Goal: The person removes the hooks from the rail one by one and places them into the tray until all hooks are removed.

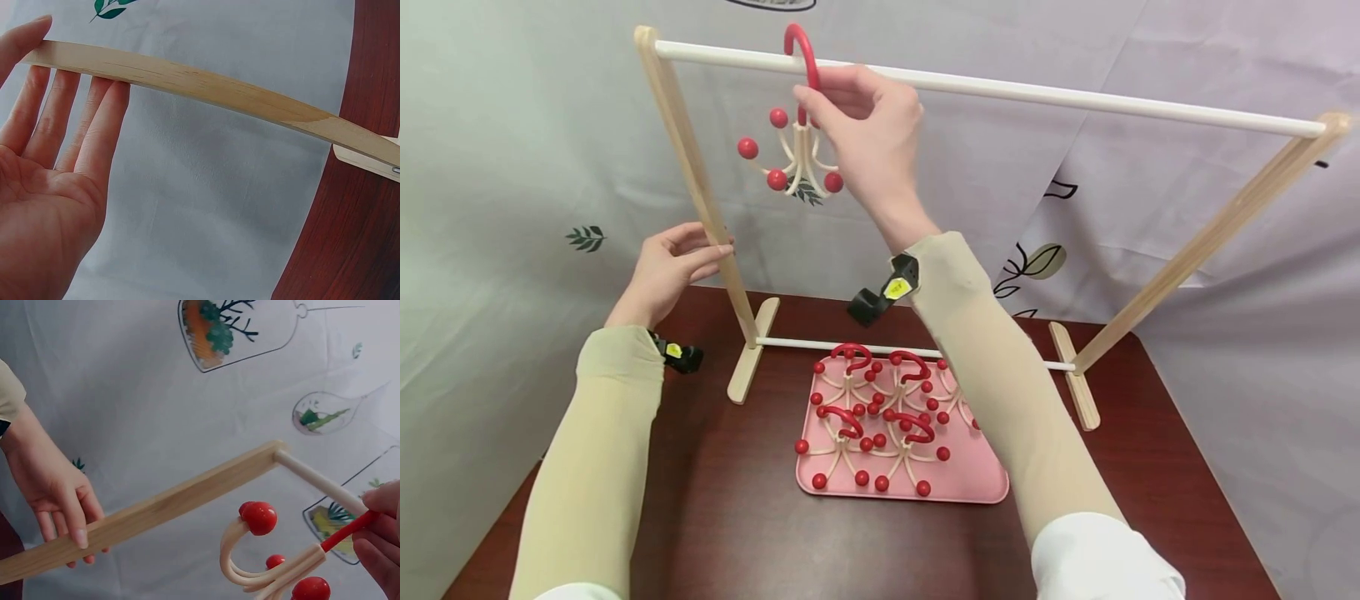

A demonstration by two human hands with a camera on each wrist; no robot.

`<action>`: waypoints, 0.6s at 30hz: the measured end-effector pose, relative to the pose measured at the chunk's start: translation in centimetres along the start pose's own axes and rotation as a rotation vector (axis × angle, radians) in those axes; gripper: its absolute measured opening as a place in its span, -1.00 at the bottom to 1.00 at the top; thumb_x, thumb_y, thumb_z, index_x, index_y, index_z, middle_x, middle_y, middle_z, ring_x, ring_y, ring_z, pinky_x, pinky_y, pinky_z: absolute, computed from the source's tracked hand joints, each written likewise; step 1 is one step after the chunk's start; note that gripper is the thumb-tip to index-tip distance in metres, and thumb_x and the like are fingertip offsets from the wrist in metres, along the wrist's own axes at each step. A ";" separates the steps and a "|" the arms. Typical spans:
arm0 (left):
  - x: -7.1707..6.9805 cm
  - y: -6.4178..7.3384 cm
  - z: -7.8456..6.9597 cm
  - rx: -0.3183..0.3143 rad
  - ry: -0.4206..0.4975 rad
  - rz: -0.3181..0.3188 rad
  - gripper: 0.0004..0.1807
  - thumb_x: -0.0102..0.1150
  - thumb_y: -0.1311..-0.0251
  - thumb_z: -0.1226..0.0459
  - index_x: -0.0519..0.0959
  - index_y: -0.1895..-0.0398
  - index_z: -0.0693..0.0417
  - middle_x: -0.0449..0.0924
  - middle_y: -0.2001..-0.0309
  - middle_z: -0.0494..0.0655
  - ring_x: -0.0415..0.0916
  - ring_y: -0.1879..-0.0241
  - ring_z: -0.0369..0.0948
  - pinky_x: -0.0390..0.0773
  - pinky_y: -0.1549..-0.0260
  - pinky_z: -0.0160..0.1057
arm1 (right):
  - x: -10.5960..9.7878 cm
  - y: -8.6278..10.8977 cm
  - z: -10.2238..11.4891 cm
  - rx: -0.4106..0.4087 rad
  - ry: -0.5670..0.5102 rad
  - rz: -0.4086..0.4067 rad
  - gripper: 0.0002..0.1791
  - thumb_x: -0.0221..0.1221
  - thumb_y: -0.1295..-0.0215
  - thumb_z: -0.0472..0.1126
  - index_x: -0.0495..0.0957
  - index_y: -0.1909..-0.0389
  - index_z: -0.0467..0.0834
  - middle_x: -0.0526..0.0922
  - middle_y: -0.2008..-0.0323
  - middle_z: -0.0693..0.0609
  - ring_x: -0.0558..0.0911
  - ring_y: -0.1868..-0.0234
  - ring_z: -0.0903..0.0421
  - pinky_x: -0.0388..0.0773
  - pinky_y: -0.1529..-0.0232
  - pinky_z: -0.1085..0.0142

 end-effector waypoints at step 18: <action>-0.5 0.2 -0.1 0.002 0.008 -0.003 -0.54 0.42 -0.22 0.41 0.58 -0.19 0.28 0.74 0.05 -0.01 0.69 0.03 -0.21 0.68 0.07 -0.32 | -6.0 2.6 3.2 -0.174 -0.089 -0.004 -0.85 0.45 -0.17 -0.42 0.75 0.24 -0.30 0.76 0.32 -0.10 0.75 0.22 0.05 0.65 0.00 0.25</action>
Point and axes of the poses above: each hand's wrist, its own y-axis away from the middle knuckle, its own x-axis out of the palm, z = x × y, the point moved 9 cm from there along -y, towards the middle knuckle
